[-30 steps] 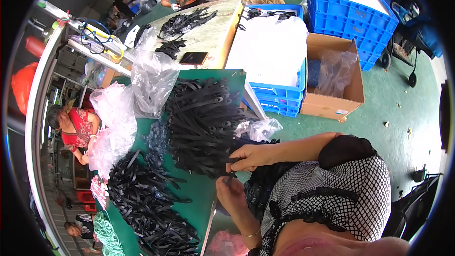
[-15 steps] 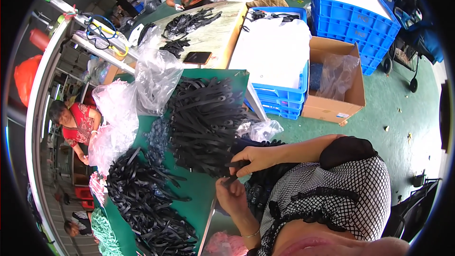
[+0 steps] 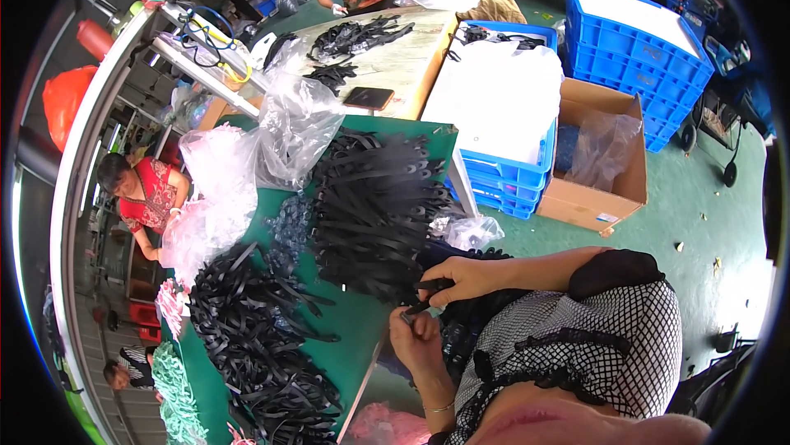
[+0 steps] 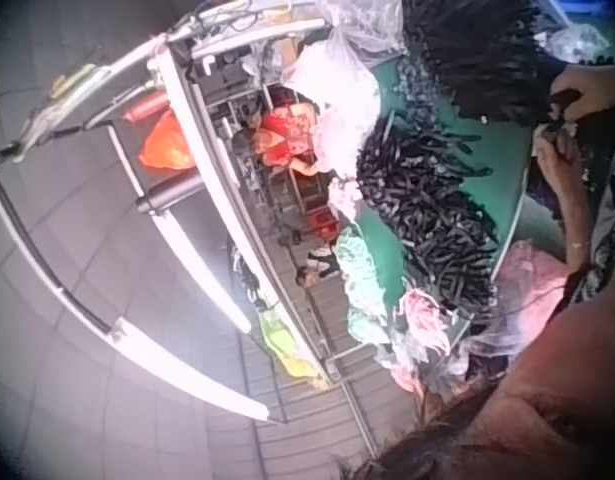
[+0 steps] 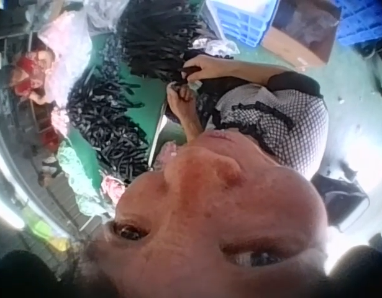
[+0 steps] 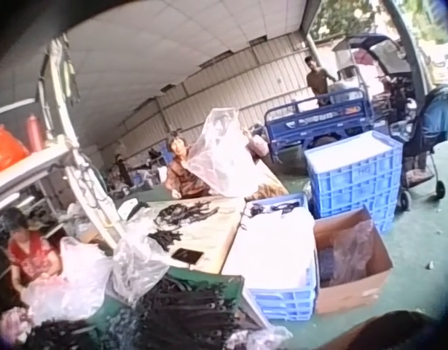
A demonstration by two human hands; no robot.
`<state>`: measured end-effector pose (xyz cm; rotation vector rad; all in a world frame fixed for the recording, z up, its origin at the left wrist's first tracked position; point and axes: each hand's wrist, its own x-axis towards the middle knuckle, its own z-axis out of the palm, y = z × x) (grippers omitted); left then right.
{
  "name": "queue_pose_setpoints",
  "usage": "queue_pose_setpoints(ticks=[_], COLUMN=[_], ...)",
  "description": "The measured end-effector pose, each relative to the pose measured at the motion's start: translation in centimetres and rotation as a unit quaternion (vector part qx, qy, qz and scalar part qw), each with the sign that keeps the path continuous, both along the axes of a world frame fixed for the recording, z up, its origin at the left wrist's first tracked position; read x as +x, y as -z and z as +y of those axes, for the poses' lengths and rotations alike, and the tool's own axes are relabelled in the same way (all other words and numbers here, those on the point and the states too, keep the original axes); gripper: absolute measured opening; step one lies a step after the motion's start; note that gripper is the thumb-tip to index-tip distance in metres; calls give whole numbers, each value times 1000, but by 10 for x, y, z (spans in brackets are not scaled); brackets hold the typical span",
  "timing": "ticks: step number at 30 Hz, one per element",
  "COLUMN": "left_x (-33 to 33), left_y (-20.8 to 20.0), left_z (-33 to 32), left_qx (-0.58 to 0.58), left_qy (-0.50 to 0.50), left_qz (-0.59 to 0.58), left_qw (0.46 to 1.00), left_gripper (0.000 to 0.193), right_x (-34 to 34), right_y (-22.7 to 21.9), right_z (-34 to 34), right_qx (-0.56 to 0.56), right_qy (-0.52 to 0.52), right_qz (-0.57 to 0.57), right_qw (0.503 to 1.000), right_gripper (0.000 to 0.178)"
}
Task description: The person attaches plastic buckles to straps by hand, packs the assembled straps into a plastic bag, and attaches buckles to more straps.
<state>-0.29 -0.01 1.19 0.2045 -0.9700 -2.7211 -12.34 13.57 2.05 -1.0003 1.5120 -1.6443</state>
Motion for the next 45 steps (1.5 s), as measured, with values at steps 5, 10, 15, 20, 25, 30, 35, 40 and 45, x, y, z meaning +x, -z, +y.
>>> queue_pose_setpoints(ticks=[5, 10, 15, 20, 25, 30, 35, 40, 45], left_x=[0, 3, 3, 2, -2, -4, -4, 0, -9], left_y=[7, 8, 10, 14, 12, 8, 6, 6, -6], left_z=[-1, -1, 0, 0, 4, 5, 8, 11, 11], left_qx=[-5, -11, -12, -31, -53, -48, -18, 24, 8], left_qy=[2, -35, -28, -12, -8, -24, -14, -10, -27], left_qz=[-7, -29, -14, -11, -15, -18, -8, -14, -28], left_qw=[1000, 999, 999, 999, 998, 998, 1000, 1000, 999], left_gripper=[28, 27, 25, 25, 26, 25, 25, 25, 26], right_x=[3, 0, -1, -1, -3, -4, -1, 5, 3], right_y=[4, 8, 7, 7, 8, 4, 6, -1, -20], right_z=[-3, -3, 0, 3, 3, 1, 4, 3, -3], right_qx=[-13, 16, 27, 3, 1, 4, 14, 56, 29], right_qy=[11, -10, -7, 2, -7, -4, 5, -9, 21], right_qz=[0, 41, 50, 42, 10, -39, -76, -139, -167], right_qw=[1000, 999, 998, 999, 1000, 999, 997, 989, 985], right_gripper=[23, 26, 26, 25, 25, 26, 22, 22, 18])
